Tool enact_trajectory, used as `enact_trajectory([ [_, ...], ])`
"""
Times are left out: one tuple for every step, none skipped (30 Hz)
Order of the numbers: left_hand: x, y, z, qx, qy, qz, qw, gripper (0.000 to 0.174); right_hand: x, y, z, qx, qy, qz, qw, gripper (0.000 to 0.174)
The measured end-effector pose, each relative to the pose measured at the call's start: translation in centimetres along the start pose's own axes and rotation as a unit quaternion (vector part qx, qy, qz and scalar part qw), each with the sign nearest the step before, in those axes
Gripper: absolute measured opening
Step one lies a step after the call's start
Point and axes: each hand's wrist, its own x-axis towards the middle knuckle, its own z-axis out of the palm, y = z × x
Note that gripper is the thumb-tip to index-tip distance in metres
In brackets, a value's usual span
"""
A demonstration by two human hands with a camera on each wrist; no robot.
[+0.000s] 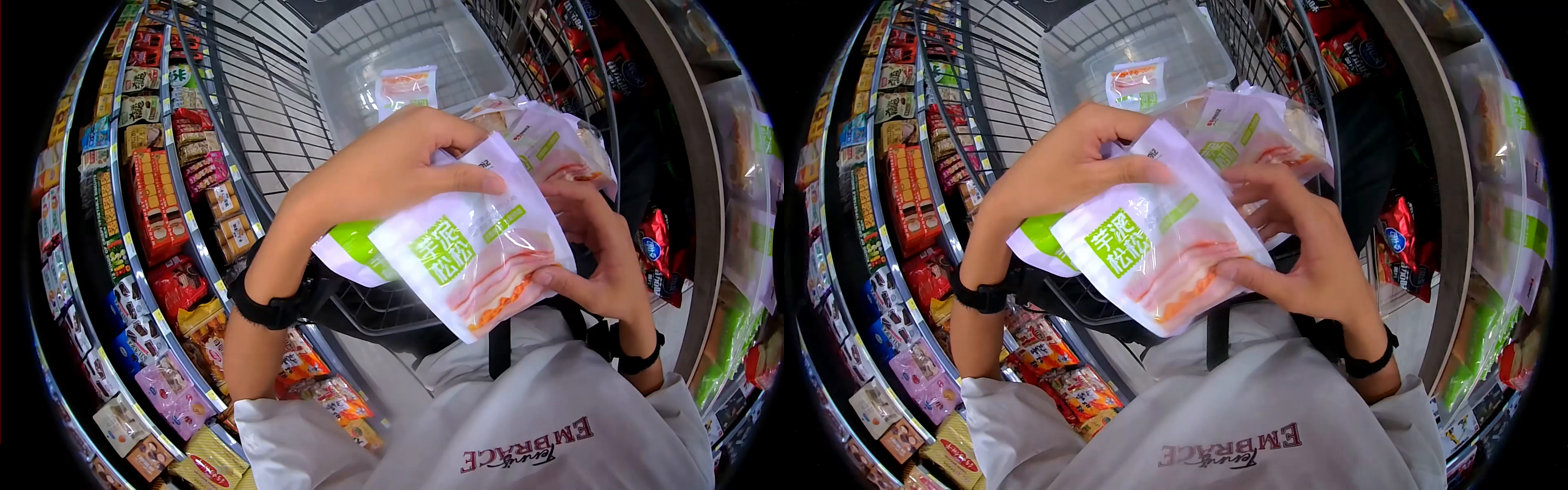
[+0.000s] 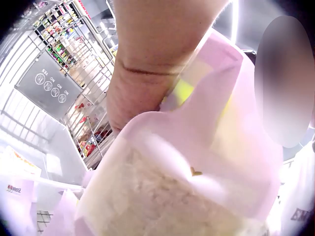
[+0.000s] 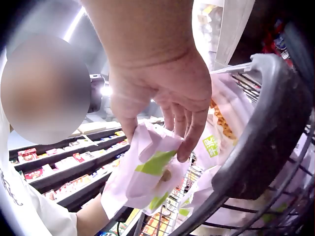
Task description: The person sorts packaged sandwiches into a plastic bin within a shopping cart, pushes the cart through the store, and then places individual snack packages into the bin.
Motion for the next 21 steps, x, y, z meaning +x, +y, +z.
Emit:
enact_trajectory([
  [0.0,-0.1,0.0,-0.009,0.003,-0.001,1.0,0.024,-0.1,0.0,-0.2,-0.005,0.0,0.007,1.0,0.07],
  [0.0,-0.3,-0.2,-0.009,0.003,-0.001,1.0,0.024,-0.1,0.1,-0.4,-0.005,0.0,0.008,1.0,0.07],
  [-0.1,-0.5,-0.4,0.015,-0.003,-0.008,1.0,0.022,-0.2,0.1,-0.7,-0.021,0.006,0.013,1.0,0.07],
  [-0.1,-0.7,-0.6,0.039,-0.01,-0.015,0.999,0.021,-0.3,0.0,-0.8,-0.038,0.012,0.019,0.999,0.07],
  [-0.1,-0.8,-0.4,0.039,-0.011,-0.015,0.999,0.021,-0.3,0.0,-0.9,-0.038,0.013,0.02,0.999,0.07],
  [-0.1,-0.8,-0.3,0.026,-0.008,-0.01,1.0,0.023,-0.2,-0.1,-0.9,-0.029,0.015,0.026,0.999,0.07],
  [-0.2,-0.9,-0.1,0.014,-0.004,-0.005,1.0,0.025,-0.2,-0.2,-0.8,-0.019,0.018,0.031,0.999,0.07],
  [-0.2,-1.0,-0.2,0.014,-0.004,-0.005,1.0,0.025,-0.2,-0.2,-0.8,-0.019,0.017,0.031,0.999,0.07],
  [-0.2,-1.1,-0.2,0.017,-0.004,0.002,1.0,0.026,-0.2,-0.2,-0.7,-0.019,0.017,0.034,0.999,0.07],
  [-0.2,-1.1,-0.3,0.02,-0.004,0.009,1.0,0.027,-0.2,-0.2,-0.7,-0.02,0.017,0.037,0.999,0.07],
  [-0.3,-1.0,-0.3,0.021,-0.003,0.009,1.0,0.027,-0.1,-0.2,-0.7,-0.02,0.017,0.037,0.999,0.07],
  [-0.3,-0.8,-0.4,0.022,-0.006,0.006,1.0,0.027,-0.1,-0.2,-0.6,-0.019,0.015,0.036,0.999,0.07],
  [-0.4,-0.7,-0.4,0.024,-0.009,0.002,1.0,0.028,-0.2,-0.1,-0.6,-0.019,0.013,0.036,0.999,0.07],
  [-0.4,-0.7,-0.3,0.024,-0.009,0.002,1.0,0.028,-0.2,0.0,-0.5,-0.018,0.013,0.036,0.999,0.07],
  [-0.4,-0.8,-0.3,0.02,-0.007,0.003,1.0,0.027,-0.3,0.1,-0.4,-0.013,0.015,0.035,0.999,0.07],
  [-0.4,-0.8,-0.3,0.016,-0.006,0.003,1.0,0.027,-0.3,0.2,-0.4,-0.008,0.017,0.034,0.999,0.07],
  [-0.5,-0.7,-0.4,0.016,-0.005,0.003,1.0,0.027,-0.3,0.2,-0.4,-0.008,0.016,0.034,0.999,0.07],
  [-0.5,-0.4,-0.6,0.041,-0.01,0.008,0.999,0.029,-0.4,0.1,-0.5,-0.017,0.018,0.038,0.999,0.069],
  [-0.5,-0.3,-0.8,0.065,-0.014,0.013,0.998,0.031,-0.4,0.0,-0.6,-0.026,0.019,0.043,0.999,0.068],
  [-0.5,-0.7,-0.9,0.065,-0.013,0.011,0.998,0.031,-0.6,0.0,-0.7,-0.025,0.018,0.043,0.999,0.068],
  [-0.5,-1.4,-1.0,0.033,0.01,0.041,0.999,0.033,-0.9,0.0,-1.1,-0.069,0.031,0.018,0.997,0.067],
])
